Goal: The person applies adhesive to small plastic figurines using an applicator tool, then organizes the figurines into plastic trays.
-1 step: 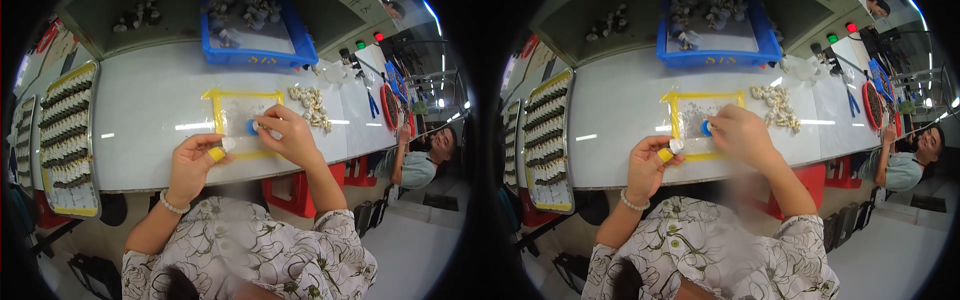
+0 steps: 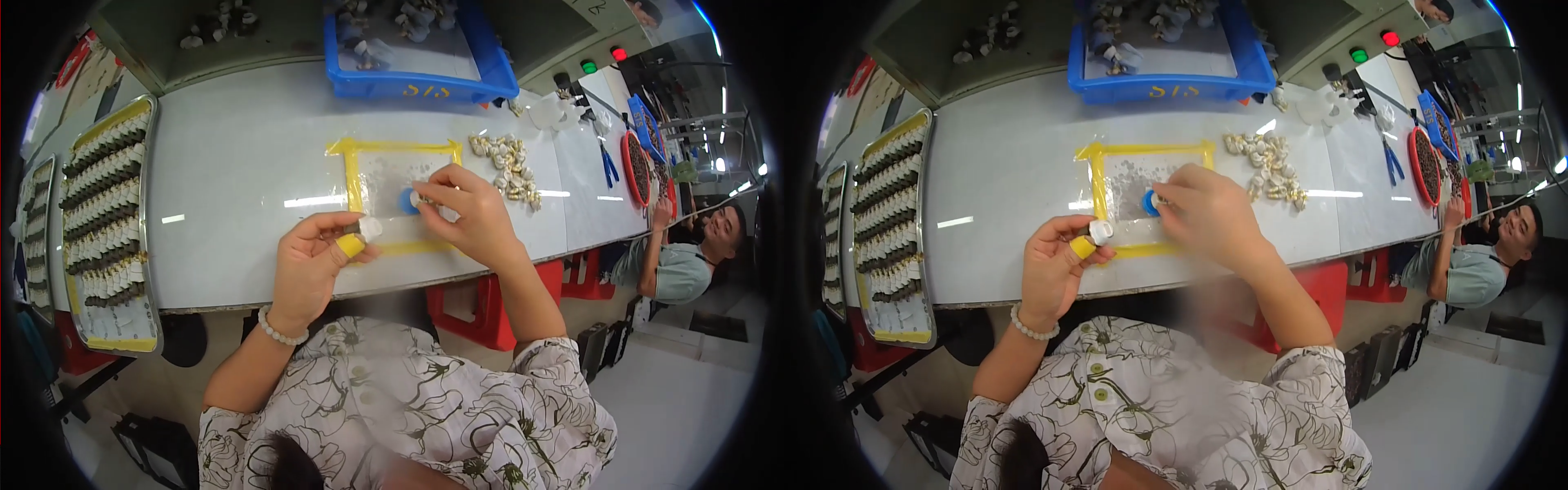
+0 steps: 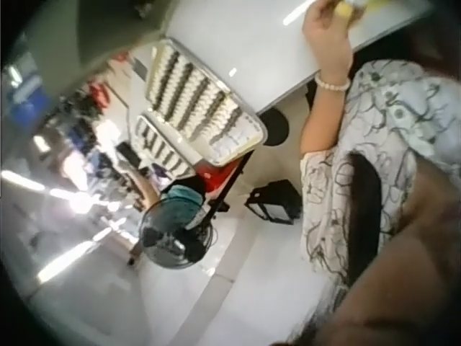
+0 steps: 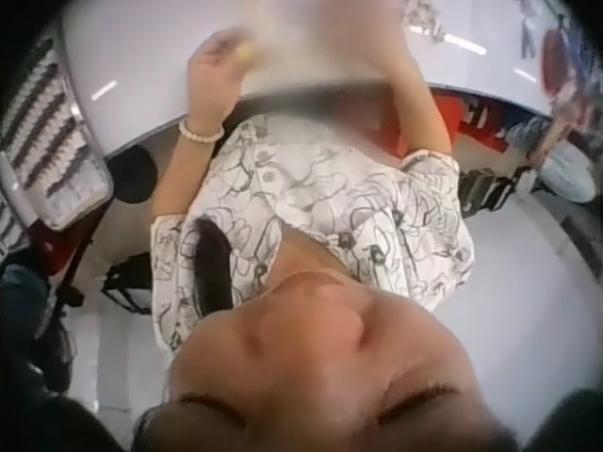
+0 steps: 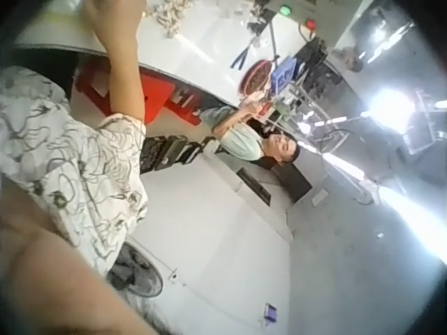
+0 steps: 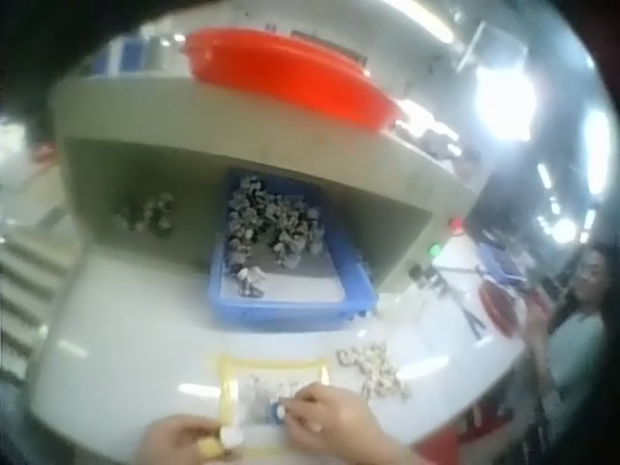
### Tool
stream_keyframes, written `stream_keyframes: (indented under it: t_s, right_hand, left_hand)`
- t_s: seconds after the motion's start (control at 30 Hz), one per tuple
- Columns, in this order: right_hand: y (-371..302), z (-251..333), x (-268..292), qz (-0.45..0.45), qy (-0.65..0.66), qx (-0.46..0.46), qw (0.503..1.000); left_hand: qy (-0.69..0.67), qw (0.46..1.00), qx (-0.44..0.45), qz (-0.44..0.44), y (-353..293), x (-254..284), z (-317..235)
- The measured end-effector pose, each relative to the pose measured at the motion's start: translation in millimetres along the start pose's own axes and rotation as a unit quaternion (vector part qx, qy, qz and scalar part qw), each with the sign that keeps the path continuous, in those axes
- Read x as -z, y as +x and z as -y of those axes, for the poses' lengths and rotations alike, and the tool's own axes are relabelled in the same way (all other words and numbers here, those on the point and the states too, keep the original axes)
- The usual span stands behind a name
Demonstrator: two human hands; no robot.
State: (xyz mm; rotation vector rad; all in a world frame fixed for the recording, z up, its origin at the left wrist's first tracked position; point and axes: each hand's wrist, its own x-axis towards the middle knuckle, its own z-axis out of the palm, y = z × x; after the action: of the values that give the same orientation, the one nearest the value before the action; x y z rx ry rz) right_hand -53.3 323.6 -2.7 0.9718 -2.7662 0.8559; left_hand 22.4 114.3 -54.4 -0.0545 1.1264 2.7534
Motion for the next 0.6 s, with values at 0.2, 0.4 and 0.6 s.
stream_keyframes:
  t_s: [0.2, 0.4, 0.6]
  right_hand:
    - [1.4, -6.6, -2.3, -0.027, 0.019, -0.014, 0.999]
    - [-1.1, -4.2, -4.9, -0.016, 0.026, -0.027, 0.999]
    - [-4.8, -3.4, -3.3, -0.053, 0.09, -0.023, 0.994]
  left_hand:
    - [0.0, 1.0, 0.007, -0.002, 6.1, 3.0, 0.6]
    - [-0.002, 1.0, 0.007, -0.002, 3.6, 2.2, 1.1]
    - [0.021, 1.0, 0.001, -0.003, 2.8, 3.0, 3.7]
